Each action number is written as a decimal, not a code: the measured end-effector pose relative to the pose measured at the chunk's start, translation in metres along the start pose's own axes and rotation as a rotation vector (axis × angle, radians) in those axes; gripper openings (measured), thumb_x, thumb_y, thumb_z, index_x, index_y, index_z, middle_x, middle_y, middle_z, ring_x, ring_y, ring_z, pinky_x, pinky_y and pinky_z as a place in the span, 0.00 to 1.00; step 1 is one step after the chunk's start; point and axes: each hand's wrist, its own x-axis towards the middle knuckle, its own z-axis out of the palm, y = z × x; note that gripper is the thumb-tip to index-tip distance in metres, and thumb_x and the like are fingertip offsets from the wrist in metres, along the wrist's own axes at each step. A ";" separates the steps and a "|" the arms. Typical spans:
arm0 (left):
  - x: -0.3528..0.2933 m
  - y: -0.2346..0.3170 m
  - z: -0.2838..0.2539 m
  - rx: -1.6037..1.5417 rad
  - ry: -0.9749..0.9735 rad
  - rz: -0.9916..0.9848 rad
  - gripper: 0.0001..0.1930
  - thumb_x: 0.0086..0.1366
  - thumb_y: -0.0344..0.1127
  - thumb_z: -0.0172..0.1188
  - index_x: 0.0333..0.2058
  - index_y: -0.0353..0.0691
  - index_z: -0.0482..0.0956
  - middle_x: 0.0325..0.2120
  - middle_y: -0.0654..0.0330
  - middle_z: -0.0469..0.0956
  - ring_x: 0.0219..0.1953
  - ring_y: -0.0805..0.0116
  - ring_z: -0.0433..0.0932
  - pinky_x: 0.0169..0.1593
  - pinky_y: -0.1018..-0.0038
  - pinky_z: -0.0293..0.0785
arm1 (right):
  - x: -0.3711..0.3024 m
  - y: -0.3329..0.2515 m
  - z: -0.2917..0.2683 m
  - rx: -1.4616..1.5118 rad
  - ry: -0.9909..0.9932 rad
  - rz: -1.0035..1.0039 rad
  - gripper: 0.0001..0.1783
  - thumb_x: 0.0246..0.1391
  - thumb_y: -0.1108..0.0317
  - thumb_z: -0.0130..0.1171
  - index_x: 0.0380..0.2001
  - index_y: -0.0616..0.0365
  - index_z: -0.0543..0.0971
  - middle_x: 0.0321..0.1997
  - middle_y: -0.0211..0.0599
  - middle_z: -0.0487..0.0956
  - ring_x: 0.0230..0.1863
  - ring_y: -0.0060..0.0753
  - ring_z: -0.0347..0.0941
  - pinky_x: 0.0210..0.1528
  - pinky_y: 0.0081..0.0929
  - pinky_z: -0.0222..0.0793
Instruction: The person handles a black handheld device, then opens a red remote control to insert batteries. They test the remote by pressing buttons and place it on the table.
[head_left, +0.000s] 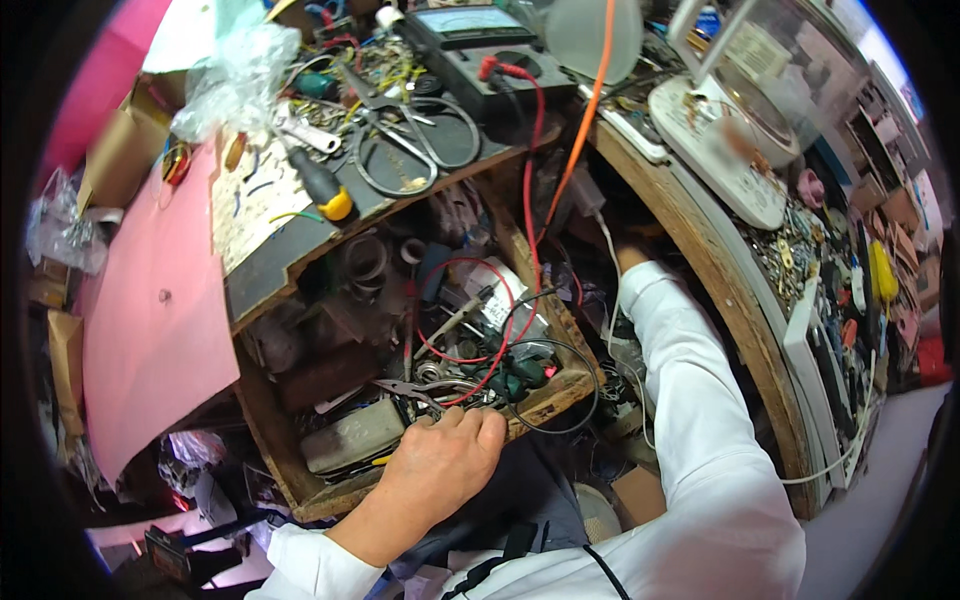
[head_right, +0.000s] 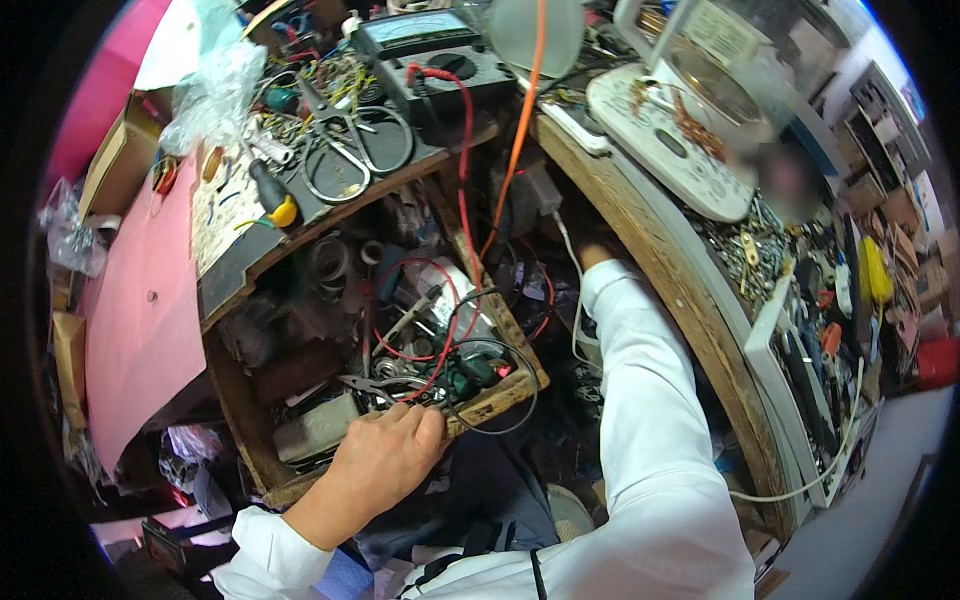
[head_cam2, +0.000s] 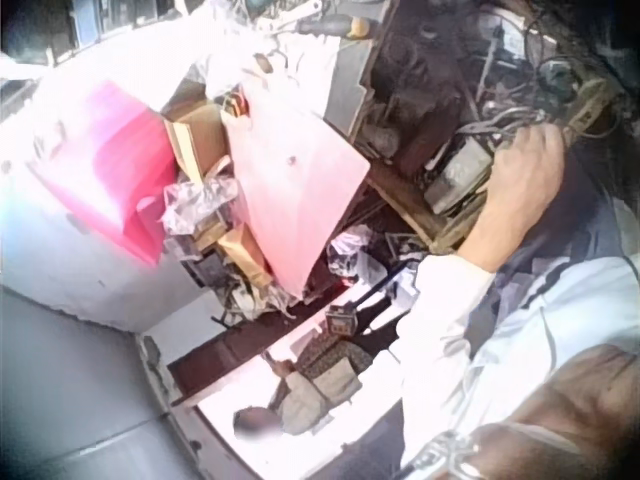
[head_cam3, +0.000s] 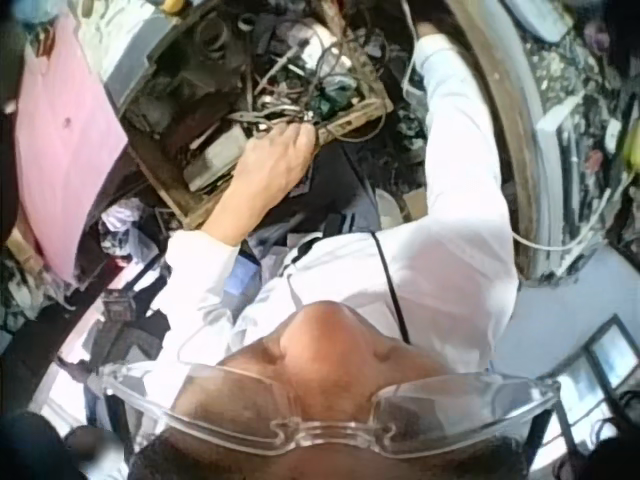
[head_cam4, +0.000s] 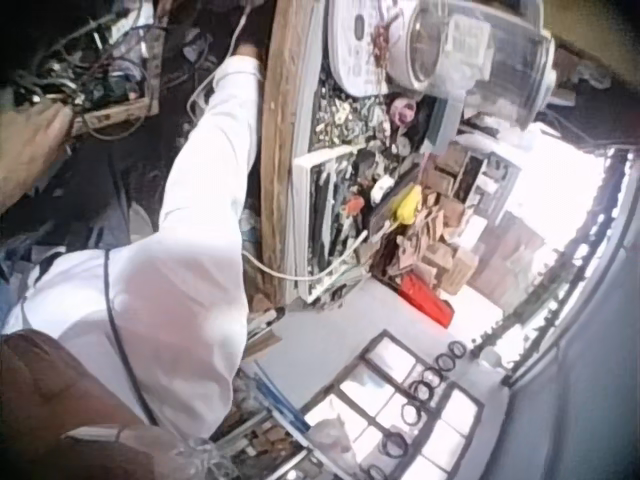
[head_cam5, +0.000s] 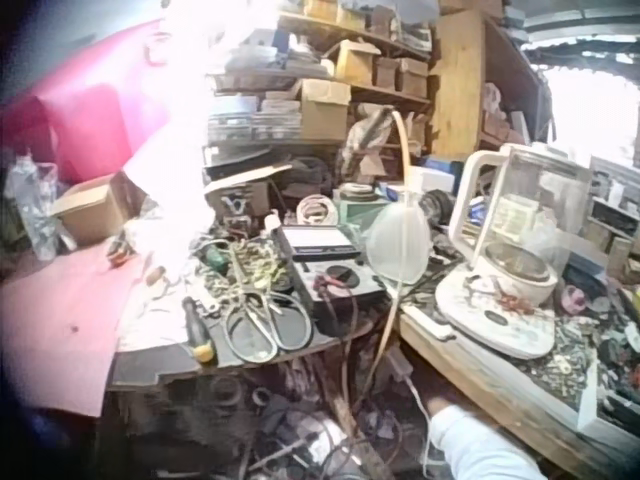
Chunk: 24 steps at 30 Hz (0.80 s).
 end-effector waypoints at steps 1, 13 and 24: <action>-0.001 0.000 0.001 -0.041 0.000 0.004 0.06 0.64 0.35 0.56 0.33 0.40 0.71 0.27 0.61 0.76 0.31 0.65 0.81 0.30 0.70 0.80 | 0.001 0.000 0.002 -0.035 -0.016 -0.034 0.19 0.54 0.67 0.68 0.48 0.57 0.79 0.41 0.44 0.81 0.36 0.37 0.78 0.39 0.36 0.79; -0.016 0.015 0.046 -0.162 0.282 0.011 0.09 0.61 0.37 0.58 0.33 0.38 0.72 0.24 0.58 0.78 0.30 0.57 0.81 0.33 0.65 0.73 | 0.033 -0.013 0.020 0.063 -0.285 -0.199 0.21 0.56 0.64 0.67 0.50 0.61 0.78 0.44 0.49 0.81 0.40 0.41 0.79 0.43 0.38 0.79; -0.001 0.002 0.073 -0.134 0.668 0.122 0.13 0.68 0.40 0.52 0.27 0.41 0.77 0.19 0.51 0.79 0.23 0.49 0.80 0.27 0.55 0.75 | -0.027 -0.057 -0.021 0.176 -0.163 -0.022 0.23 0.57 0.60 0.66 0.51 0.64 0.78 0.47 0.54 0.82 0.43 0.45 0.80 0.47 0.39 0.79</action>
